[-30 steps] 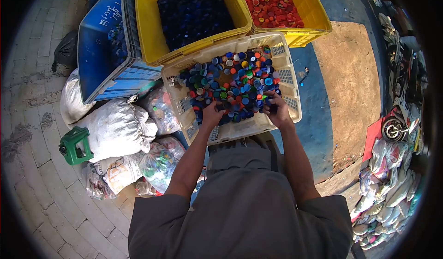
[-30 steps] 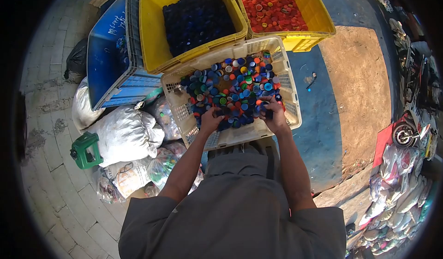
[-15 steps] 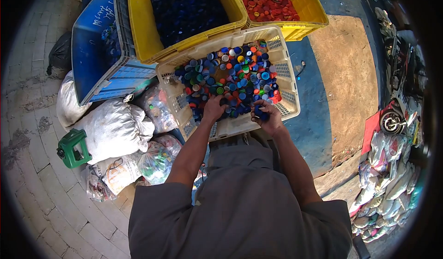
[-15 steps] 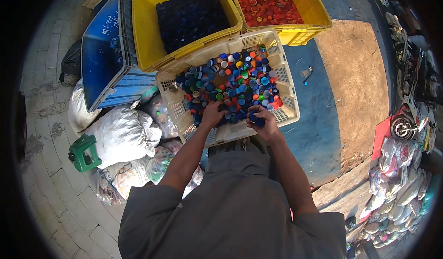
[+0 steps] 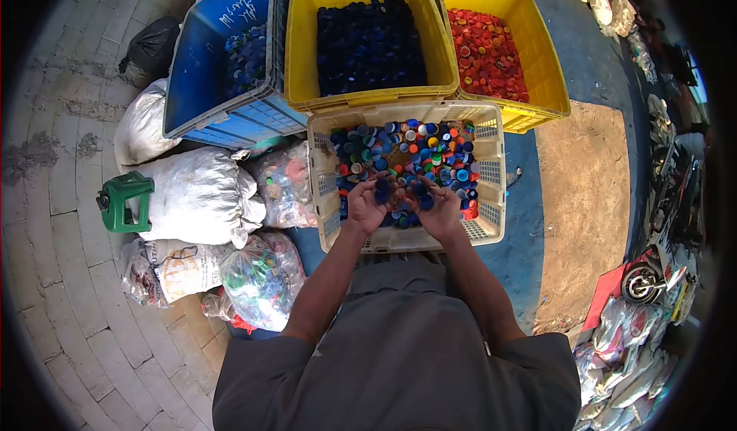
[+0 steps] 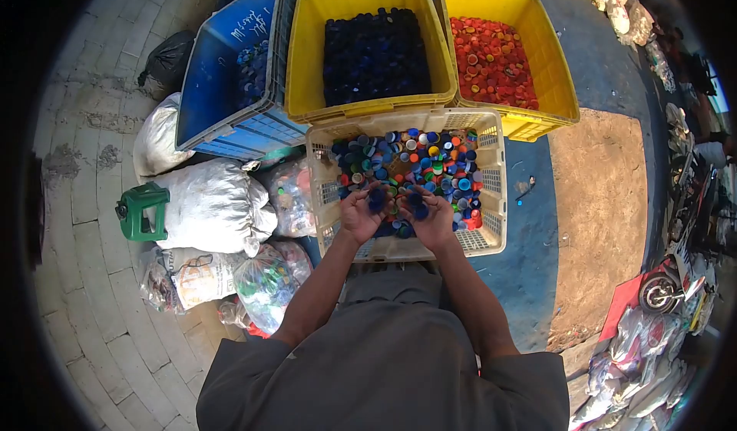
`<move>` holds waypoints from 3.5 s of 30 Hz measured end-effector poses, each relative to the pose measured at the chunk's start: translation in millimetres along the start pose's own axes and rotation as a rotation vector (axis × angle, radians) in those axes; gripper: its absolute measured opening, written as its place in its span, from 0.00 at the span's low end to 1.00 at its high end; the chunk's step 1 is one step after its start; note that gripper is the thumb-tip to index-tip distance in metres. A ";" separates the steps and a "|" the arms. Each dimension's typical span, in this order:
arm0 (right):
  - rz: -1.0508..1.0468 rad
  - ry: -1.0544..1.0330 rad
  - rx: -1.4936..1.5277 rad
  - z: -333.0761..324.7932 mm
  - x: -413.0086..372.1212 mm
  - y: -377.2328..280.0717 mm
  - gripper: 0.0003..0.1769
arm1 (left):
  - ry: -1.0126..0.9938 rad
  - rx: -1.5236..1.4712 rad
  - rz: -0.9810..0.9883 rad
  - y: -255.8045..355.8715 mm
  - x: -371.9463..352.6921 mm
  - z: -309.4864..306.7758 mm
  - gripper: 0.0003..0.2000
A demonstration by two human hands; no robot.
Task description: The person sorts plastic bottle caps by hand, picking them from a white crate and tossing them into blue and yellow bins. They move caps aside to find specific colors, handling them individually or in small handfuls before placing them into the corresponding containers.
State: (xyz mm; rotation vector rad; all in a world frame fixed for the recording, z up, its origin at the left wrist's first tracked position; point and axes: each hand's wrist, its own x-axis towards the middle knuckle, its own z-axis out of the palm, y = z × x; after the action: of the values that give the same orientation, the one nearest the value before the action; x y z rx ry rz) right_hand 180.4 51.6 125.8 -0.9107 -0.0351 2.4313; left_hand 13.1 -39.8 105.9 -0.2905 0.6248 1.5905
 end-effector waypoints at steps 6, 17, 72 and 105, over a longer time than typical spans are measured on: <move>-0.043 0.143 -0.077 -1.6 27.4 24.6 0.27 | 0.145 -0.168 0.078 -8.4 -0.6 -20.3 0.18; -0.058 0.242 -0.075 31.8 45.9 6.7 0.11 | 0.200 -0.222 0.081 16.6 30.3 23.1 0.23; -0.447 1.156 -1.487 -57.2 149.8 -52.3 0.47 | 1.145 1.255 -0.032 25.6 123.2 -39.1 0.46; -0.015 1.187 -1.349 -64.4 88.8 34.0 0.48 | 0.998 0.647 -0.210 -47.6 95.9 -77.7 0.40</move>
State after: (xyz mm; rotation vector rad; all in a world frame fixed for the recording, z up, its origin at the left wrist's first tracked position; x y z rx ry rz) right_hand 148.2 56.3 15.7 -2.6519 -1.2749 1.2005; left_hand 33.4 -1.9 -19.2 -0.6344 1.7566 0.8857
